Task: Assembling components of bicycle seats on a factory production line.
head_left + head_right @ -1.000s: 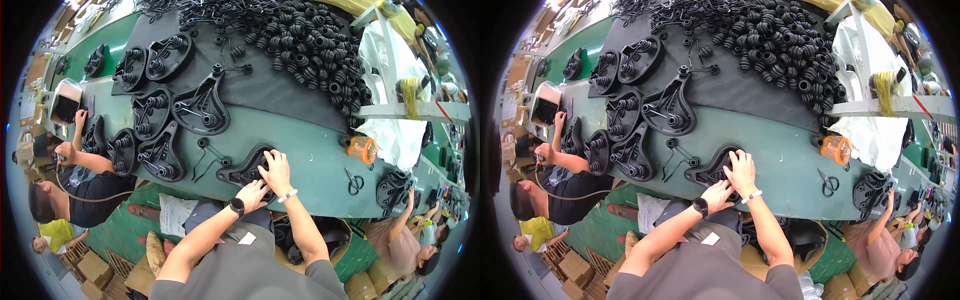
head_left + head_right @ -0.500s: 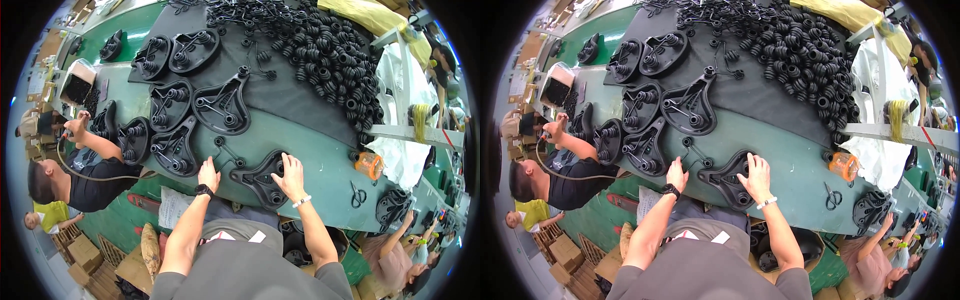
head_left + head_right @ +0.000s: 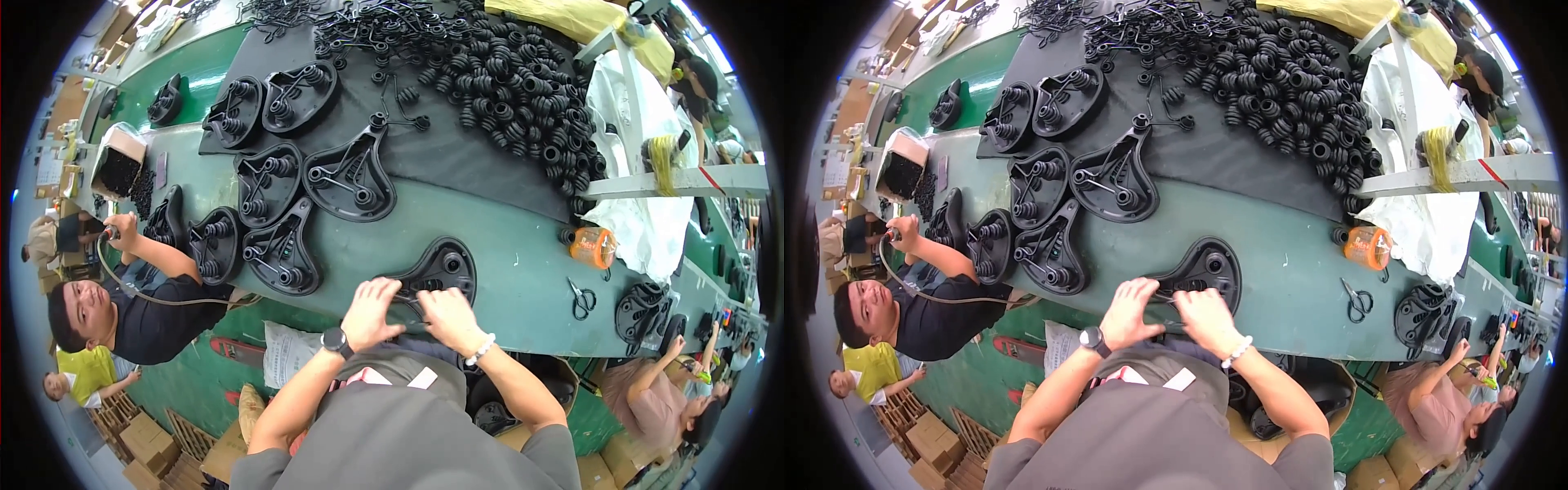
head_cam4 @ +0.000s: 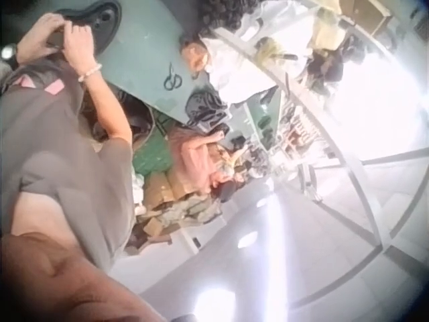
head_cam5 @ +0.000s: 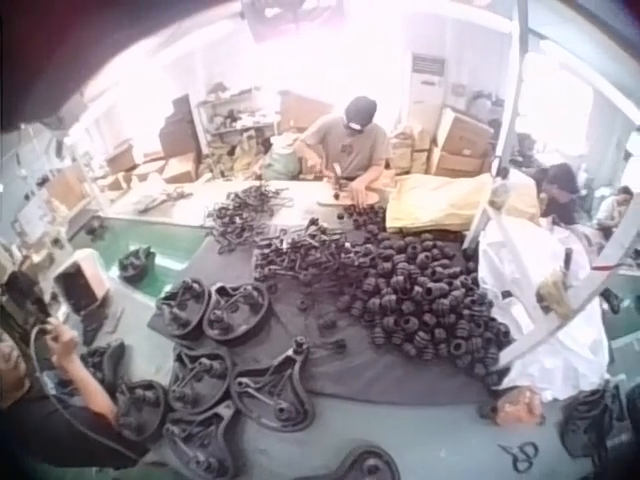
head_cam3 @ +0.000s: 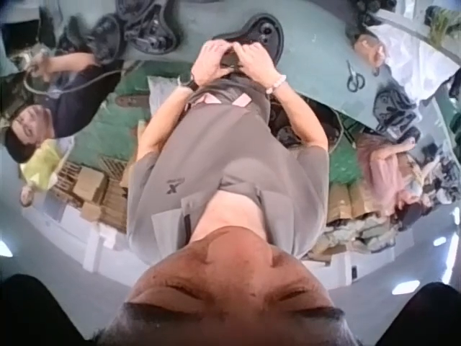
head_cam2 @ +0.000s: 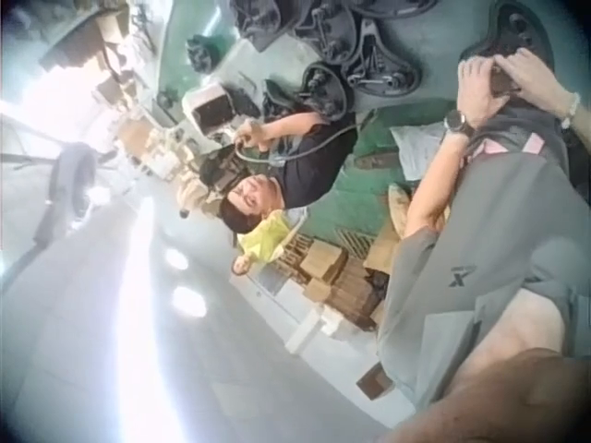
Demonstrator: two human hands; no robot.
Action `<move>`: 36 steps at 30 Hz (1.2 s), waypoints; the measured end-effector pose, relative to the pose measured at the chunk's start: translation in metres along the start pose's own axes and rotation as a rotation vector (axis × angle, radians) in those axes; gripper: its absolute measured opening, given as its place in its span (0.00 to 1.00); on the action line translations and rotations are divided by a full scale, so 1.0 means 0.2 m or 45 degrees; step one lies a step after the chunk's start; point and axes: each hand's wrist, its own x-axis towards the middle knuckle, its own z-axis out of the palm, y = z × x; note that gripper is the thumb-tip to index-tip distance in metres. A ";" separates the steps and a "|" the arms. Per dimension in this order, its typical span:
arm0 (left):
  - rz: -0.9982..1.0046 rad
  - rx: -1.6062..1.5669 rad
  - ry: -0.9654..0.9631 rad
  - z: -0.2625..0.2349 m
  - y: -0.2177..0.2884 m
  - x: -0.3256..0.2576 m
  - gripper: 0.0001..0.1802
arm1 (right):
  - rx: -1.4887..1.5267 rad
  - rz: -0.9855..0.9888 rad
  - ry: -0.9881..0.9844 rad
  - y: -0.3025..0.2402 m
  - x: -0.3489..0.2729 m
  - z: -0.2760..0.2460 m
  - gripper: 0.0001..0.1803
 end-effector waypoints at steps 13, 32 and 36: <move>-0.252 0.012 -0.239 0.35 -0.42 0.08 0.47 | -0.304 0.137 0.164 0.04 0.13 0.34 0.17; 0.154 0.025 0.105 0.36 0.15 0.67 0.37 | 0.719 1.159 0.353 -0.07 -0.37 0.30 0.42; 0.198 0.249 0.154 0.61 0.13 0.71 0.21 | 1.110 1.109 0.604 -0.03 -0.42 0.54 0.38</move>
